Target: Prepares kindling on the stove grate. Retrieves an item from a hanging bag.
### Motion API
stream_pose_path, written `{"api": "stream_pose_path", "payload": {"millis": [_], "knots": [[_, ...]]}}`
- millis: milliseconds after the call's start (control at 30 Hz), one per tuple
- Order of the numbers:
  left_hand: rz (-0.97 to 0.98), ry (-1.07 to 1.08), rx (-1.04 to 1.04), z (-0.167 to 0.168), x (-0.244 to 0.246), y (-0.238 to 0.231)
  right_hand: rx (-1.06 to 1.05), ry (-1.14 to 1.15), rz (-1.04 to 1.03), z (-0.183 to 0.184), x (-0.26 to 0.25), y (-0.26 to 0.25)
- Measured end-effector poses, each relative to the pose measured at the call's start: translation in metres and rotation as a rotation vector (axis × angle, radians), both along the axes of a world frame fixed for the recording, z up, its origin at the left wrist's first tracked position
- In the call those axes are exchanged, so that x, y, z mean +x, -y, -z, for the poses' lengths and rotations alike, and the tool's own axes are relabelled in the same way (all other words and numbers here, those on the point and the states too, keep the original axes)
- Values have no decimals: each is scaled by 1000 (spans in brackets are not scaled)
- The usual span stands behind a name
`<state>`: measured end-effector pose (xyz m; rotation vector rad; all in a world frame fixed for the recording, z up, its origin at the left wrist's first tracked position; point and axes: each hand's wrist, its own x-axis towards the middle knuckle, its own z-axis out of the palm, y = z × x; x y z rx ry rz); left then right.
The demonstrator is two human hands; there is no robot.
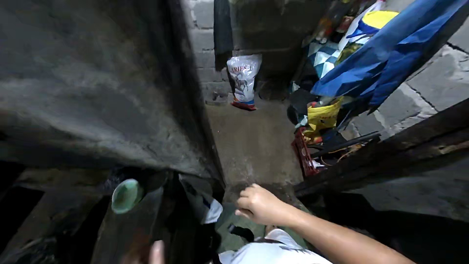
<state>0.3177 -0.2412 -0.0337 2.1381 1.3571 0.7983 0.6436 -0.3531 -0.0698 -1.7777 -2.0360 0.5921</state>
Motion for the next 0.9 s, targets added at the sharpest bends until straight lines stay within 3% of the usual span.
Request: {"api": "stream_pose_path", "payload": {"millis": [133, 267, 400, 500, 700, 900], "knots": [[427, -244, -197, 15, 156, 35, -490, -93, -80, 10, 80, 32], [662, -311, -256, 30, 254, 38, -534, -187, -54, 14, 152, 35], [765, -498, -391, 47, 324, 15, -611, -179, 27, 31, 218, 3], [798, -622, -505, 65, 369, -24, -618, -167, -4, 31, 253, -45], [691, -594, -515, 98, 478, -152, -550, -82, -80, 27, 344, -157], [543, -460, -652, 59, 592, -272, -763, 215, 56, 37, 481, -241]]}}
